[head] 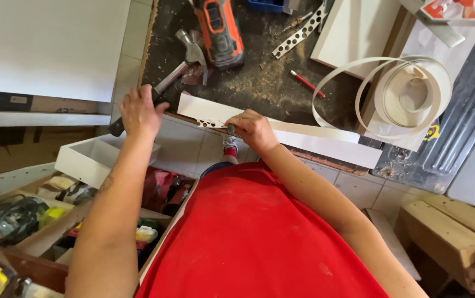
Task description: Hammering small nails into a wooden board to attach a white trim piece on a workbench.
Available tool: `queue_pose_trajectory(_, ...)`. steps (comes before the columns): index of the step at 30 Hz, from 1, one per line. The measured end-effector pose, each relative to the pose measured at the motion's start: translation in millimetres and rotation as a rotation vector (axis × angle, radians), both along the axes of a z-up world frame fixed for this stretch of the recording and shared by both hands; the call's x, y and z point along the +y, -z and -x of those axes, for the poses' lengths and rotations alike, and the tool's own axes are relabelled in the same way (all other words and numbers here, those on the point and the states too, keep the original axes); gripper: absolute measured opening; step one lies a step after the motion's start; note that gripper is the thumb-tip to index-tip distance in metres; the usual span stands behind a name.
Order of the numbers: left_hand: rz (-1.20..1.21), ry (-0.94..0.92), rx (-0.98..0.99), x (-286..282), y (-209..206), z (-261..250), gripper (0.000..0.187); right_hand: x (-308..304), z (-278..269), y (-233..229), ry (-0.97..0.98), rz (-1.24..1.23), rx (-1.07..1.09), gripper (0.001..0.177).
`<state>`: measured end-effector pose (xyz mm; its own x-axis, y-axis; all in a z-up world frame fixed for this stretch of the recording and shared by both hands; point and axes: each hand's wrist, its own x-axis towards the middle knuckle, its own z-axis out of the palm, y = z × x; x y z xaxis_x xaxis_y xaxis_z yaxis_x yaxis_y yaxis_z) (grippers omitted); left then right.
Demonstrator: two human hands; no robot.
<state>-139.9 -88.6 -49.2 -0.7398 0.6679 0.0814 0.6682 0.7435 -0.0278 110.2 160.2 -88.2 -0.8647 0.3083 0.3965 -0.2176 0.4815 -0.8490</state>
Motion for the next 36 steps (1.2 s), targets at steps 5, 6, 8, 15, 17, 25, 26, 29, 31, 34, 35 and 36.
queue_pose_trajectory(5, 0.055, 0.012, -0.172, -11.4, -30.4, -24.9, 0.050, -0.7, -2.7, 2.0, -0.031, 0.000, -0.009, 0.011)
queue_pose_trajectory(6, -0.015, -0.095, -0.271, -11.5, -66.3, -49.1, 0.046, -0.7, -4.5, 2.6, -0.039, 0.002, -0.016, 0.011)
queue_pose_trajectory(8, -0.081, -0.176, -0.362, -23.8, -102.2, -80.1, 0.043, 2.4, -1.5, 2.7, -0.020, 0.005, -0.015, 0.011)
queue_pose_trajectory(15, -0.242, -0.150, -0.723, -85.5, -179.3, -190.2, 0.027, 4.5, -3.2, -7.2, -0.065, -0.072, -0.002, 0.020)
queue_pose_trajectory(17, -0.195, -0.136, -0.780, -91.7, -178.7, -206.4, 0.025, 7.8, -1.3, -12.3, -0.098, -0.122, 0.010, 0.026)
queue_pose_trajectory(25, -0.169, -0.155, -0.759, -48.8, -194.1, -221.3, 0.028, 8.8, -7.5, -11.6, -0.117, -0.086, 0.005, 0.013)
queue_pose_trajectory(26, -0.163, -0.138, -0.762, -54.4, -191.1, -214.6, 0.028, 11.1, -0.8, -13.8, -0.100, -0.087, 0.003, 0.013)
queue_pose_trajectory(29, -0.352, 0.037, -0.578, -72.3, -170.2, -228.2, 0.053, 5.2, -1.9, -11.2, -0.094, -0.096, 0.035, 0.010)
queue_pose_trajectory(31, -0.107, -0.068, -0.504, -72.1, -135.6, -225.4, 0.049, 3.5, -1.9, -6.1, -0.024, -0.001, -0.011, 0.014)
queue_pose_trajectory(34, -0.192, -0.146, -0.612, -75.8, -152.3, -214.5, 0.044, 1.9, -0.9, 0.4, -0.011, 0.001, -0.013, 0.020)
queue_pose_trajectory(35, -0.187, -0.146, -0.617, -77.0, -147.3, -209.0, 0.044, 2.7, -3.0, -0.9, -0.010, 0.005, -0.019, 0.020)
queue_pose_trajectory(36, -0.160, -0.177, -0.496, -79.4, -141.5, -203.2, 0.043, 2.4, -4.8, -1.4, -0.002, -0.001, -0.020, 0.017)
